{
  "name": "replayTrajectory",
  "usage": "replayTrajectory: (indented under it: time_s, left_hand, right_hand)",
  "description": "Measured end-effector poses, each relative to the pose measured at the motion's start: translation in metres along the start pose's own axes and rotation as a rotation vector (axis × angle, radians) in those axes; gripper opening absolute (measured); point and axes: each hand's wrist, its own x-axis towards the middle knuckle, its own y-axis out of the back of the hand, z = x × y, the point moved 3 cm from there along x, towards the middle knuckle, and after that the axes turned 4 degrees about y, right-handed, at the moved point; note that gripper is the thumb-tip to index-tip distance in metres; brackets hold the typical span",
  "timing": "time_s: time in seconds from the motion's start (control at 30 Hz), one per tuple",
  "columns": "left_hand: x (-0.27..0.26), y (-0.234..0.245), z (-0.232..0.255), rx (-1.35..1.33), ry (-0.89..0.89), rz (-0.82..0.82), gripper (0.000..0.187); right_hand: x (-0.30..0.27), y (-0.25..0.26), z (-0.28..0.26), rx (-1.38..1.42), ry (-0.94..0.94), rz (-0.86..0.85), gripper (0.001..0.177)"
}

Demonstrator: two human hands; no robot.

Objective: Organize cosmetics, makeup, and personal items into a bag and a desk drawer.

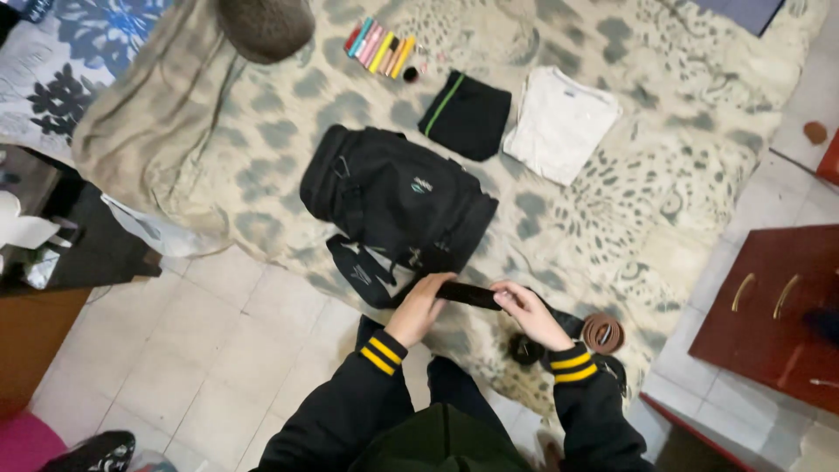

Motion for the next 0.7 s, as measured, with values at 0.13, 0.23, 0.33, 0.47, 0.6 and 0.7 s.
replayTrajectory:
  time_s: [0.13,0.23,0.33,0.47,0.6,0.7]
  left_hand:
    - [0.014,0.041,-0.013,-0.023,-0.012,-0.019,0.037]
    - [0.029,0.075,-0.036,-0.036,0.071,-0.103,0.035]
    - [0.057,0.13,-0.052,-0.025,0.008,-0.102,0.037]
    - [0.095,0.206,-0.085,0.028,0.094,-0.114,0.034]
    - [0.123,0.266,-0.151,-0.069,0.165,0.012,0.034]
    - [0.134,0.291,-0.205,-0.357,0.361,0.01,0.038]
  right_hand:
    - [0.031,-0.014,-0.019,0.028,0.009,0.023,0.025]
    - [0.065,-0.025,-0.018,0.133,-0.006,0.03,0.025]
    - [0.119,-0.034,-0.017,0.168,-0.021,0.078,0.024]
    - [0.205,-0.041,-0.01,0.062,-0.041,0.263,0.021]
    - [0.299,-0.048,-0.008,0.044,0.012,0.34,0.019]
    - [0.377,-0.047,-0.001,-0.011,0.058,0.369,0.017]
